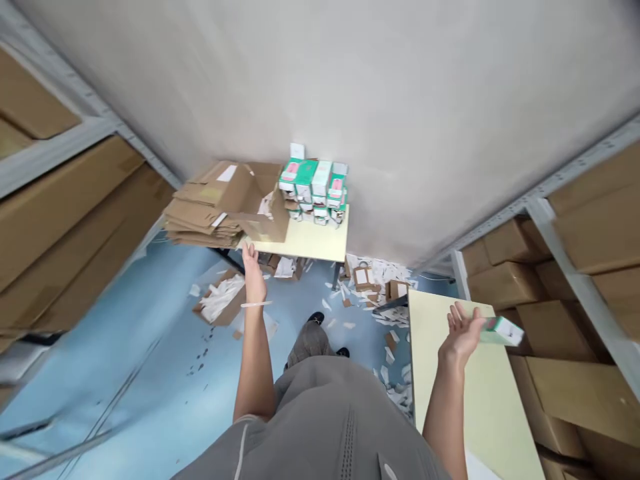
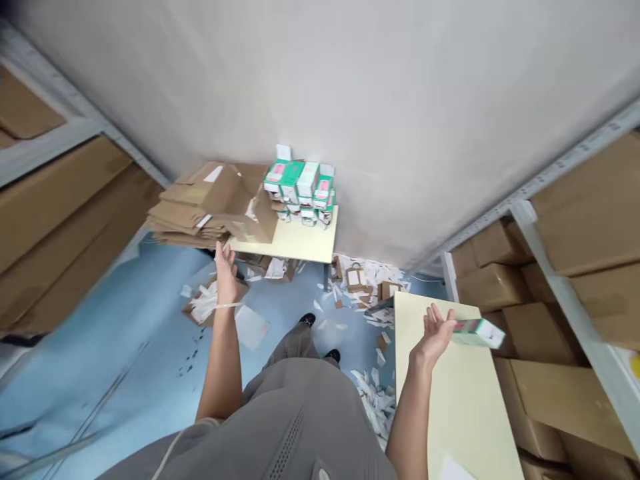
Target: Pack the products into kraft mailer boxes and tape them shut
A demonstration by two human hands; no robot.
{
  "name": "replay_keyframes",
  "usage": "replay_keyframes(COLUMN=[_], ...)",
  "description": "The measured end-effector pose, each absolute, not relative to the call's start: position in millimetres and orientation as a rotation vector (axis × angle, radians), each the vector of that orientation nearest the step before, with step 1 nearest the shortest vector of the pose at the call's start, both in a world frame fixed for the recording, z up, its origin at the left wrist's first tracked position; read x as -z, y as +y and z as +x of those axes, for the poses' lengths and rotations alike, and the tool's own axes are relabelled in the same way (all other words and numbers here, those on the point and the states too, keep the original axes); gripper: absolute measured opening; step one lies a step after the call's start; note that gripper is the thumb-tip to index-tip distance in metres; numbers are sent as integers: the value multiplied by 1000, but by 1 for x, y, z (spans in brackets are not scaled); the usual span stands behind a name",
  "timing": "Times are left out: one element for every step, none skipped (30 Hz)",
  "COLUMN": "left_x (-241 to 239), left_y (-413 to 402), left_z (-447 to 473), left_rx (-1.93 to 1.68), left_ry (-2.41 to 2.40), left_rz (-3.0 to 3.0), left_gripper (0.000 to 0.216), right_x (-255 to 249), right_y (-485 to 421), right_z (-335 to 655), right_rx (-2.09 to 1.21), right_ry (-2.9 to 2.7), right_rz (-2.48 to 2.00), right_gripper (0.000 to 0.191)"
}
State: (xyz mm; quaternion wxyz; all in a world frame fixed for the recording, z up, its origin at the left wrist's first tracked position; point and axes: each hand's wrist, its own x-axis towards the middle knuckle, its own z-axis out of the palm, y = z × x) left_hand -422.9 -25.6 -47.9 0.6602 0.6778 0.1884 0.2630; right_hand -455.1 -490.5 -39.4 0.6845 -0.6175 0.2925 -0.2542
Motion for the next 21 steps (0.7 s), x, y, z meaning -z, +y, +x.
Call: replay_keyframes(left_x=[47, 47, 46, 46, 46, 47, 48, 49, 50, 51, 52, 52, 53, 53, 53, 53, 53, 54, 54, 55, 56], left_y=[-14, -3, 8, 21, 34, 49, 65, 82, 101, 121, 140, 160, 179, 197, 213, 227, 239, 249, 257, 264, 269], left_z=[-427, -429, -432, -434, -436, -437, -439, -440, -441, -442, -442, -441, -438, -435, -430, -424, -417, -410, -402, -395, -387], left_rx=[-605, -617, -629, -646, -668, -696, -726, -758, -786, -805, -817, -824, -828, -830, -828, -824, -811, -789, -766, -744, -727], left_ry=[460, 486, 502, 513, 524, 537, 554, 581, 614, 651, 686, 717, 741, 758, 769, 776, 781, 785, 788, 789, 786], left_rz=[1514, 1498, 1489, 1486, 1490, 1499, 1513, 1527, 1539, 1547, 1548, 1544, 1535, 1524, 1511, 1497, 1480, 1461, 1440, 1421, 1406], left_gripper=[81, 81, 81, 81, 82, 82, 82, 82, 82, 82, 82, 83, 83, 83, 83, 82, 81, 80, 79, 78, 76], right_x=[36, 34, 32, 31, 30, 30, 31, 31, 33, 34, 35, 36, 37, 37, 37, 37, 36, 35, 35, 34, 34], right_y=[-483, -475, -466, -456, -444, -431, -416, -399, -381, -360, -339, -316, -292, -267, -242, -217, -192, -168, -146, -125, -106], right_z=[-449, -443, -436, -429, -422, -413, -404, -394, -383, -372, -360, -348, -337, -326, -315, -306, -297, -290, -283, -277, -271], right_rx=[565, 562, 558, 555, 555, 558, 564, 571, 576, 579, 577, 568, 553, 531, 501, 466, 428, 392, 360, 333, 310], right_ry=[631, 606, 580, 555, 533, 515, 502, 492, 485, 477, 467, 453, 436, 415, 394, 374, 355, 336, 317, 296, 273], right_rz=[-1402, -1417, -1428, -1435, -1440, -1443, -1446, -1449, -1448, -1444, -1438, -1432, -1425, -1417, -1408, -1397, -1384, -1372, -1366, -1367, -1374], right_gripper=[83, 82, 81, 81, 80, 79, 78, 76, 76, 76, 76, 77, 78, 78, 77, 77, 77, 77, 77, 77, 77])
